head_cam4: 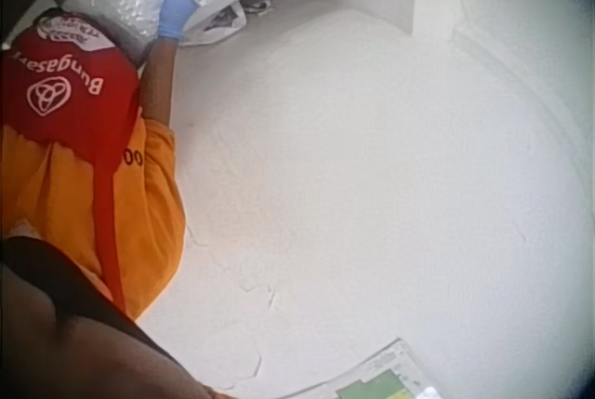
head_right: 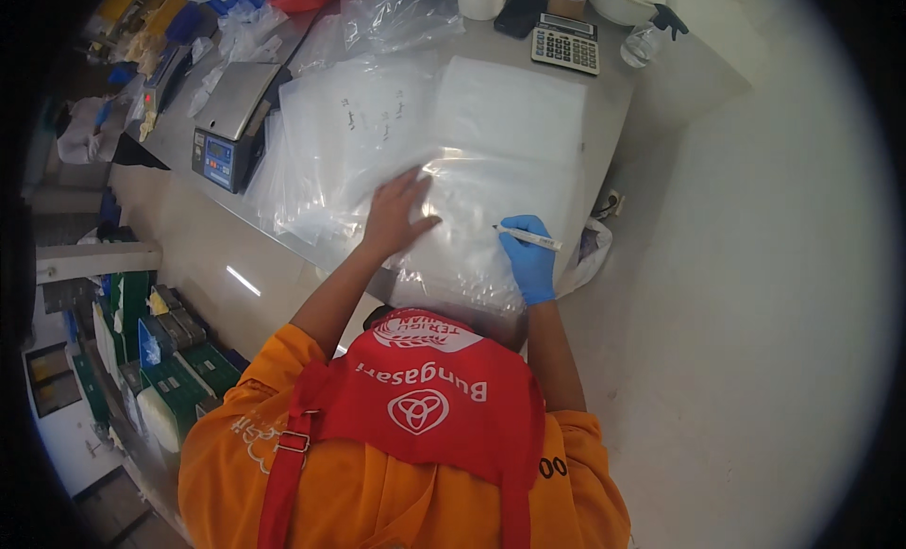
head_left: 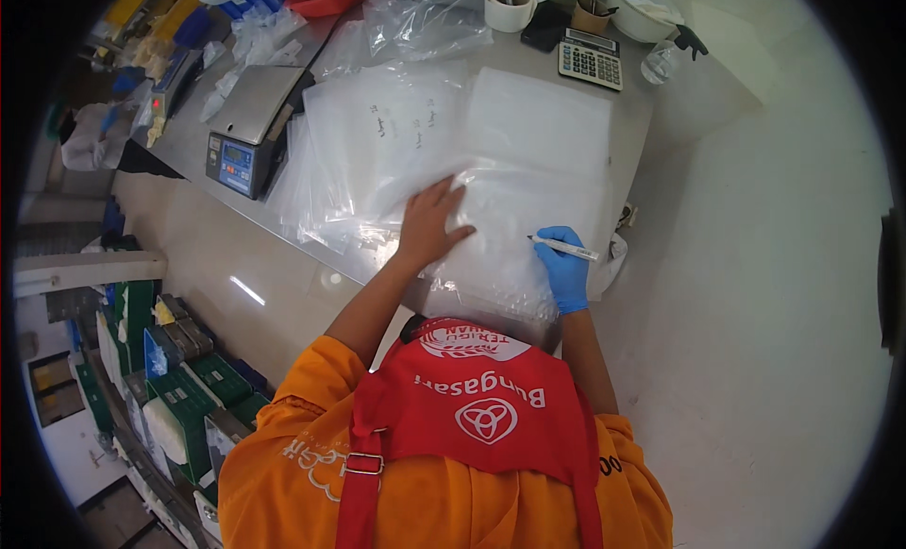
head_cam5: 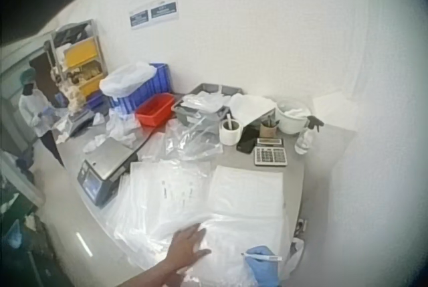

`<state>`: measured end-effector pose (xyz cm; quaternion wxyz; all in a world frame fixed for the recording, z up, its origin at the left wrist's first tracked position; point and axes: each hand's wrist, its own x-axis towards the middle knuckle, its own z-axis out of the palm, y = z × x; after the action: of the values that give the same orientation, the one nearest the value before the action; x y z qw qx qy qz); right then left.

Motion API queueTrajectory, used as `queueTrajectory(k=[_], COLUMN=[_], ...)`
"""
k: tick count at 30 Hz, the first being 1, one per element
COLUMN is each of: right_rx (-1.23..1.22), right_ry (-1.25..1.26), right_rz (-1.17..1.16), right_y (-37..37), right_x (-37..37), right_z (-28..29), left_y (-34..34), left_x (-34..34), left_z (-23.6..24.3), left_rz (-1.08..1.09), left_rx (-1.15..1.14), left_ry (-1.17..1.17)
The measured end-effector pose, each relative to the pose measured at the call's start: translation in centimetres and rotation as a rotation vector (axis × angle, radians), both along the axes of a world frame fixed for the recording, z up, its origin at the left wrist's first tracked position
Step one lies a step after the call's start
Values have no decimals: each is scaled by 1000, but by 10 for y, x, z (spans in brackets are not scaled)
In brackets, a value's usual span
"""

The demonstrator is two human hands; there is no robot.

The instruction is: The person writes on bubble-wrapped packages with a marker while wearing blue gloves. They handle the packages one at a time, writing on the surface and then moving the package aside. The workspace includes a digital scale, calculator, and stacks of plastic bags.

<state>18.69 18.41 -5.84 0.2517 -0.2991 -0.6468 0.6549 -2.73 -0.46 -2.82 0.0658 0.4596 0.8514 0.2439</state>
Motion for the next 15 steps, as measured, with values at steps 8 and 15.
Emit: queueTrajectory(k=[8, 15], right_rx=[-87, -93], right_ry=[-4, 35], right_rz=[8, -17], right_y=[4, 1], right_x=[0, -2], right_z=[0, -1], left_y=[-41, -18], left_x=[-38, 28], left_z=[11, 33], left_rz=[339, 351], left_rx=[-37, -160], left_ry=[297, -77])
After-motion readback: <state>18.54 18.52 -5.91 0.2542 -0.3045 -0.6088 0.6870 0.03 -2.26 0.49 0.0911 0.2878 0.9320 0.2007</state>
